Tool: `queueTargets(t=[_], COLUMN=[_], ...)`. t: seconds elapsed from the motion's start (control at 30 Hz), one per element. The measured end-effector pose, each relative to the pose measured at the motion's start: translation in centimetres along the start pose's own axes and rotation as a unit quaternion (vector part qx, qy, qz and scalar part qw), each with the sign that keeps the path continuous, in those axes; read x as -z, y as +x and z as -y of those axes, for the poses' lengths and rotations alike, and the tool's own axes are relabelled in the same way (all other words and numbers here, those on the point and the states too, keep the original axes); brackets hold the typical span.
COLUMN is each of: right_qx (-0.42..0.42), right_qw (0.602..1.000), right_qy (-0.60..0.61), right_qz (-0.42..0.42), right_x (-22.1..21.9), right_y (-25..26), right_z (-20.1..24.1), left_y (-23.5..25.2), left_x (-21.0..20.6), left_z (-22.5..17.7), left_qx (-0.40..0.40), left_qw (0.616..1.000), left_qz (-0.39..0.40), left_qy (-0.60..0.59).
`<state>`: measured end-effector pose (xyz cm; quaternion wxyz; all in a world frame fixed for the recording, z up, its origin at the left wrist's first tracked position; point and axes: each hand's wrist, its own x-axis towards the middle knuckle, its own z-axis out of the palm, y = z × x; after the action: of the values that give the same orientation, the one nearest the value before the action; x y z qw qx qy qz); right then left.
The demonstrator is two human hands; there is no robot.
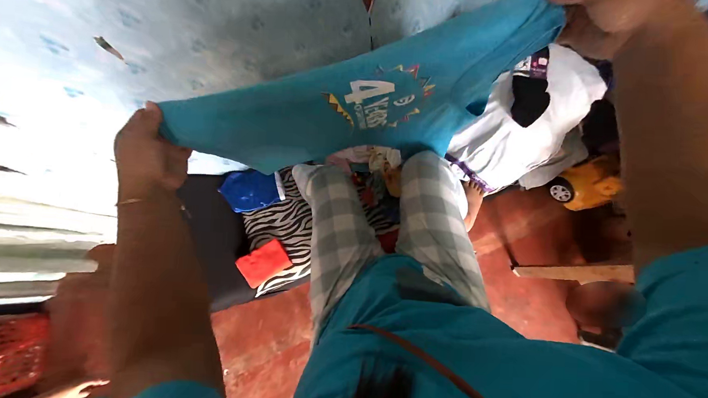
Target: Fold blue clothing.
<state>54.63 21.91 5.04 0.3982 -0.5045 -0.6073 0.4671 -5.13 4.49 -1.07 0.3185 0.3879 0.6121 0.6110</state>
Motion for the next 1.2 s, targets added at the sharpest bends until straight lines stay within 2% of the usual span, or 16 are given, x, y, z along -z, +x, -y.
queueTargets(t=[0.17, 0.4, 0.6, 0.7, 0.77, 0.87, 0.93, 1.03, 1.1, 1.2], right_qx=[-0.055, -0.035, -0.012, -0.003, -0.028, -0.136, -0.224, -0.293, -0.302, -0.293], right_qw=[0.998, 0.999, 0.998, 0.998, 0.998, 0.984, 0.964, 0.947, 0.949, 0.955], right_qy=[0.008, 0.011, -0.026, -0.016, -0.032, -0.119, -0.141, -0.105, -0.058, -0.030], right_qz=[-0.020, -0.020, -0.052, -0.054, -0.040, 0.006, 0.041, 0.084, 0.066, 0.030], right_x=[0.0, -1.4, -1.6, -0.6, -0.3, -1.6, -2.7, -3.8, -4.2, -3.5], right_y=[-2.0, -0.8, 1.7, -0.4, -4.1, -11.1, -14.4, -17.0, -17.3, -16.4], right_z=[-0.1, -0.7, -0.1, 0.0, -0.6, -4.1, -10.0, -17.6, -19.0, -18.2], left_y=[-1.2, -0.3, 2.2, 1.1, -2.3, -9.1, -12.1, -14.7, -15.3, -14.8], left_x=[0.5, 0.1, -0.2, 1.1, 1.6, 1.8, 3.4, 4.7, 3.7, 3.1], left_z=[0.5, 2.5, 0.9, 0.8, 1.5, 4.2, 9.1, 15.3, 16.0, 14.6], left_qx=[0.045, 0.050, 0.032, 0.034, 0.050, 0.124, 0.196, 0.306, 0.348, 0.341], left_qw=[0.999, 0.998, 0.999, 0.999, 0.998, 0.978, 0.953, 0.929, 0.926, 0.933], left_qz=[0.018, 0.008, -0.009, 0.000, 0.018, 0.037, 0.065, 0.091, 0.072, 0.047], left_qy=[0.004, -0.023, 0.012, 0.019, 0.038, 0.162, 0.222, 0.188, 0.129, 0.108])
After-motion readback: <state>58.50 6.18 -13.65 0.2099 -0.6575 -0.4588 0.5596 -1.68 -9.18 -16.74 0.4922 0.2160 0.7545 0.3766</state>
